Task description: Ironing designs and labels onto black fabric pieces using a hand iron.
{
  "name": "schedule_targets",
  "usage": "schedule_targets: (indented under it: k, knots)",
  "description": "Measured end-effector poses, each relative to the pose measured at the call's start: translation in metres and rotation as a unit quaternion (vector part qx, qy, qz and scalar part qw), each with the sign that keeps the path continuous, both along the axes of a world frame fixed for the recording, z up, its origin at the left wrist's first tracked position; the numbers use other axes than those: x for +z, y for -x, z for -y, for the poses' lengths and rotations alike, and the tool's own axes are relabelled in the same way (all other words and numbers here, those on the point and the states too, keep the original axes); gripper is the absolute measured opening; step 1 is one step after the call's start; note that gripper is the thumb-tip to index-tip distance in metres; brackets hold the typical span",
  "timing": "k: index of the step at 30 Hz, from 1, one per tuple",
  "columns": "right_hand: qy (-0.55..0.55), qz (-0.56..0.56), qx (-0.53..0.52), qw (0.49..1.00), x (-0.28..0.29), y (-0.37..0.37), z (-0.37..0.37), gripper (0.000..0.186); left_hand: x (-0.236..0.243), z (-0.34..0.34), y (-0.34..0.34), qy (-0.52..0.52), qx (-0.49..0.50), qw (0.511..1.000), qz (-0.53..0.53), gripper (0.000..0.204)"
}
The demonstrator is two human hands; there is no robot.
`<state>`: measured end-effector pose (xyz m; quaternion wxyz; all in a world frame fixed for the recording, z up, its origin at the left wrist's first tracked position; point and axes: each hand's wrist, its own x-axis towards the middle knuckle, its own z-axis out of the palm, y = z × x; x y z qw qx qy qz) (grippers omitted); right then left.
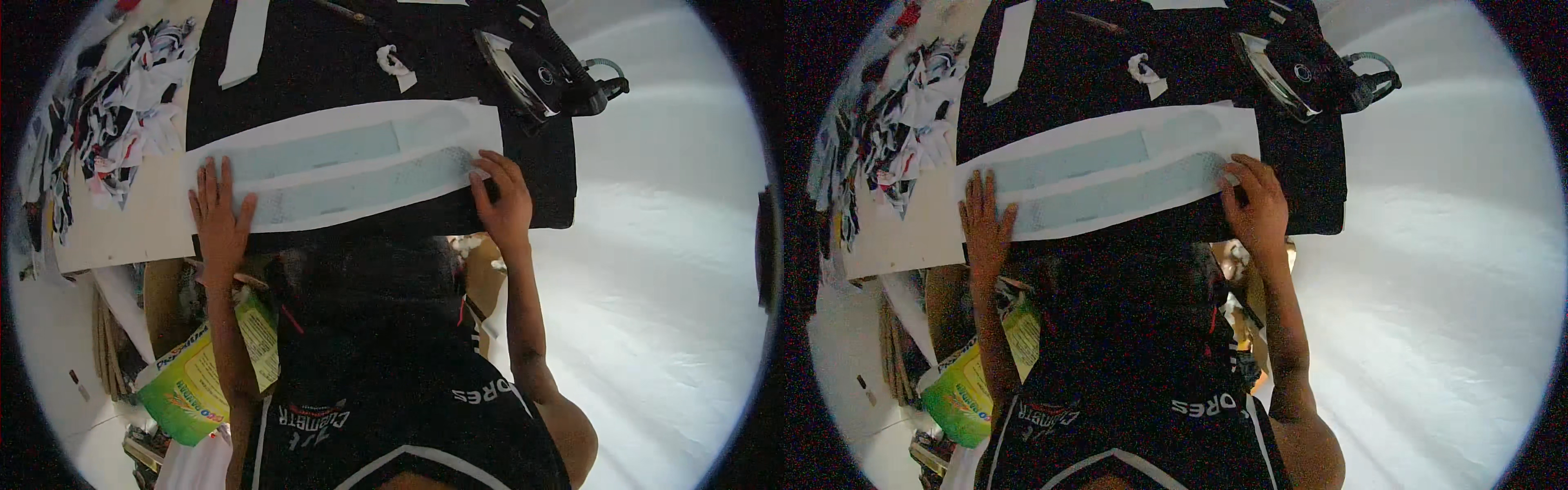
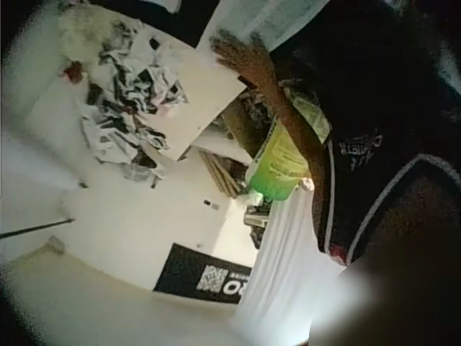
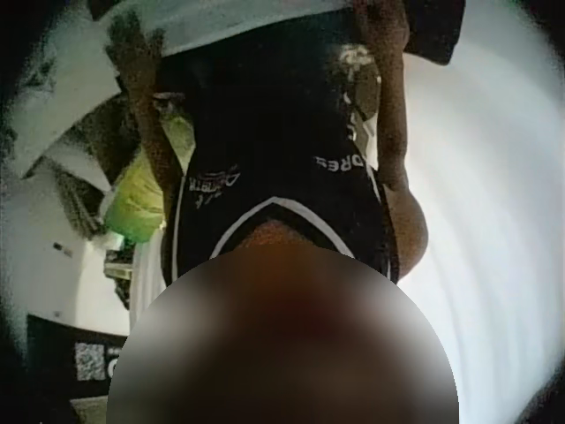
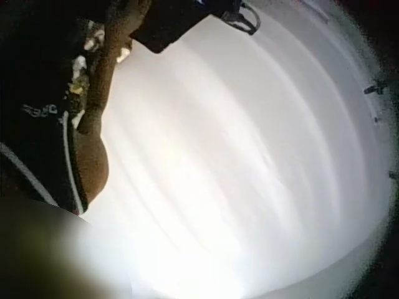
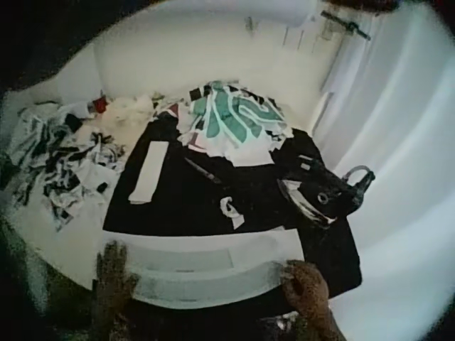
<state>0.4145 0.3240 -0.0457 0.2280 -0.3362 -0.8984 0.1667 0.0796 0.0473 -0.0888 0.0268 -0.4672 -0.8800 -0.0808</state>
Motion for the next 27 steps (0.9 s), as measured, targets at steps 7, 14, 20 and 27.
schedule_targets:
  k: [7,14,20,27]
  knots:
    - [0.017,0.017,-0.041,0.999,-0.006,0.004,0.016,0.027,0.003,0.002,0.009,-0.004,-0.021,1.000,-0.001,0.065]
    - [-0.011,0.088,-0.046,0.995,-0.004,-0.002,0.023,0.035,0.006,0.002,0.007,-0.006,-0.031,0.999,0.017,0.066]
    - [0.014,0.124,-0.075,0.989,0.018,0.002,0.015,0.030,0.006,-0.001,0.008,-0.002,-0.038,0.999,0.018,0.068]
    - [-0.143,-0.040,-0.108,0.983,0.082,0.043,-0.080,0.029,0.006,0.008,0.001,-0.053,-0.053,0.997,-0.006,0.068]
